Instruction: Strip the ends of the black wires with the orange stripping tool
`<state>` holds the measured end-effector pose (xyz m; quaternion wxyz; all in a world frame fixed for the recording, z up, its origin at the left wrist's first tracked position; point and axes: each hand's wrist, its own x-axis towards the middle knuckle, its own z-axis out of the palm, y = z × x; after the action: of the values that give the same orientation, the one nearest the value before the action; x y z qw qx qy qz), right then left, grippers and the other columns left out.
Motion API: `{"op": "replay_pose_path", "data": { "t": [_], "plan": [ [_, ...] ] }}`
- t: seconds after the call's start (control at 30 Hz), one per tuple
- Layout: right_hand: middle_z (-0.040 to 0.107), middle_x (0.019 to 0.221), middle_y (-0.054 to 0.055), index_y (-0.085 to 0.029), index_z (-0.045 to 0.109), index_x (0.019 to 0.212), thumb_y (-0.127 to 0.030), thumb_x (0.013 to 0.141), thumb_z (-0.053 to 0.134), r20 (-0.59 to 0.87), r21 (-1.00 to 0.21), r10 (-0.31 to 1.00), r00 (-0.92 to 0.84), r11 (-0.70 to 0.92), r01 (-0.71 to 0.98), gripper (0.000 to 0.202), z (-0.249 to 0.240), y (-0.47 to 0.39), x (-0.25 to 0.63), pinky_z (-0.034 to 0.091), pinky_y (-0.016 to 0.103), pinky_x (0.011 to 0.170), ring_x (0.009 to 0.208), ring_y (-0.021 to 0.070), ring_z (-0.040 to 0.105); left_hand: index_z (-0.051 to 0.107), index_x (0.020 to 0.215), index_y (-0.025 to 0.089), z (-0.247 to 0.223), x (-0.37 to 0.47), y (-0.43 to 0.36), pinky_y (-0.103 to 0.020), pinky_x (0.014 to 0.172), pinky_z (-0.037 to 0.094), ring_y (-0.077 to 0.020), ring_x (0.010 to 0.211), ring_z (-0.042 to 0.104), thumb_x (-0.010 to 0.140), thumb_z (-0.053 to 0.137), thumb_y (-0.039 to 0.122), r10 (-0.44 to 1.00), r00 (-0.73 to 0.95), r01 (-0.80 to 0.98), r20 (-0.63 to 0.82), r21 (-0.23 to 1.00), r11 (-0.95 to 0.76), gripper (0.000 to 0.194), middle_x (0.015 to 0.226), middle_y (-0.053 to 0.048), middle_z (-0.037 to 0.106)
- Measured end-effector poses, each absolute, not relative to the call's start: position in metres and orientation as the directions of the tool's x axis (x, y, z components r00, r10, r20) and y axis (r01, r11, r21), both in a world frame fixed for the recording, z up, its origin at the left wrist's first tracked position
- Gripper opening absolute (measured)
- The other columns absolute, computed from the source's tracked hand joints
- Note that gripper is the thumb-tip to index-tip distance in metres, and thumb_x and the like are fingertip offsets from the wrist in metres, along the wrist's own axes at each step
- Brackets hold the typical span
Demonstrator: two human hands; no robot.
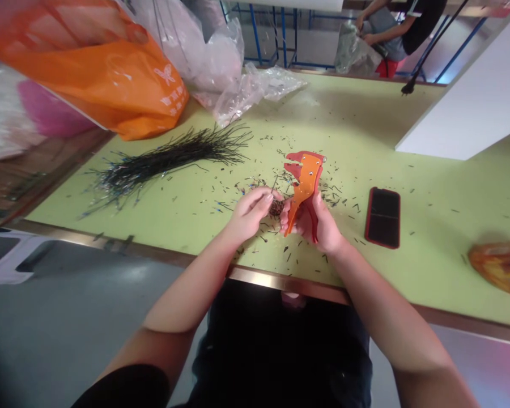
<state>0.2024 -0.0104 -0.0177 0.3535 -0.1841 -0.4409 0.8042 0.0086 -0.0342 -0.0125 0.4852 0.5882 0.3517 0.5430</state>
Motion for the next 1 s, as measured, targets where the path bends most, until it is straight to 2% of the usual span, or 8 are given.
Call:
{"op": "replay_pose_path", "data": {
  "t": [0.1,0.2,0.33,0.47,0.67,0.8,1.0],
  "plan": [
    [0.071,0.085,0.008,-0.019,0.067,0.102,-0.09,0.087,0.049,0.036,-0.858,0.702,-0.712,-0.344,-0.382,0.075,-0.018,-0.012,0.202,0.062,0.037,0.071,0.072,0.0209,0.069,0.057,0.091,0.019,-0.014,0.011,-0.036,-0.027,0.056,0.057,-0.0131,0.058,0.069,0.106,0.055,0.049,0.924,0.277,-0.268,0.263,0.945,-0.188,0.034,0.075,0.0,0.067],
    [0.071,0.084,0.008,-0.019,0.066,0.1,-0.091,0.087,0.049,0.064,-0.89,0.651,-0.757,-0.306,-0.338,0.076,-0.015,-0.015,0.201,0.062,0.035,0.071,0.075,0.0211,0.07,0.05,0.083,0.019,-0.013,0.012,-0.038,-0.025,0.05,0.055,-0.012,0.053,0.069,0.106,0.056,0.046,0.925,0.289,-0.322,0.246,0.935,-0.148,0.037,0.075,0.0,0.066],
    [0.07,0.084,0.008,-0.019,0.065,0.098,-0.093,0.083,0.052,0.035,-0.91,0.636,-0.771,-0.297,-0.287,0.077,-0.013,-0.018,0.199,0.062,0.033,0.071,0.082,0.0229,0.072,0.049,0.077,0.019,-0.012,0.011,-0.04,-0.021,0.045,0.05,-0.0102,0.049,0.067,0.104,0.058,0.049,0.933,0.287,-0.297,0.216,0.946,-0.127,0.042,0.068,0.002,0.062],
    [0.069,0.084,0.009,-0.02,0.065,0.095,-0.097,0.079,0.05,-0.014,-0.9,0.679,-0.734,-0.329,-0.287,0.08,-0.014,-0.018,0.198,0.063,0.035,0.071,0.084,0.025,0.073,0.05,0.076,0.019,-0.011,0.011,-0.041,-0.021,0.048,0.051,-0.0101,0.051,0.066,0.102,0.06,0.054,0.928,0.305,-0.259,0.214,0.956,-0.135,0.045,0.066,0.002,0.06],
    [0.07,0.088,0.009,-0.02,0.067,0.098,-0.095,0.08,0.051,-0.009,-0.898,0.677,-0.736,-0.329,-0.292,0.079,-0.015,-0.016,0.201,0.063,0.035,0.073,0.081,0.0231,0.072,0.05,0.077,0.02,-0.009,0.012,-0.041,-0.023,0.053,0.05,-0.0108,0.051,0.066,0.104,0.055,0.052,0.918,0.332,-0.207,0.216,0.966,-0.152,0.042,0.062,0.0,0.064],
    [0.069,0.084,0.008,-0.02,0.068,0.095,-0.095,0.081,0.051,-0.033,-0.912,0.684,-0.729,-0.32,-0.259,0.078,-0.015,-0.016,0.2,0.063,0.035,0.072,0.082,0.0232,0.072,0.049,0.075,0.02,-0.006,0.01,-0.041,-0.023,0.054,0.048,-0.0099,0.05,0.064,0.105,0.054,0.049,0.919,0.335,-0.154,0.207,0.974,-0.163,0.042,0.059,0.002,0.063],
    [0.066,0.069,0.003,-0.02,0.067,0.089,-0.09,0.084,0.054,-0.03,-0.931,0.744,-0.667,-0.264,-0.252,0.072,-0.017,-0.016,0.197,0.06,0.031,0.058,0.062,0.0185,0.068,0.05,0.077,0.02,0.002,0.01,-0.043,-0.025,0.057,0.051,-0.0127,0.056,0.068,0.103,0.054,0.046,0.901,0.403,-0.183,0.159,0.979,-0.091,0.038,0.065,-0.002,0.067]
  ]
}}
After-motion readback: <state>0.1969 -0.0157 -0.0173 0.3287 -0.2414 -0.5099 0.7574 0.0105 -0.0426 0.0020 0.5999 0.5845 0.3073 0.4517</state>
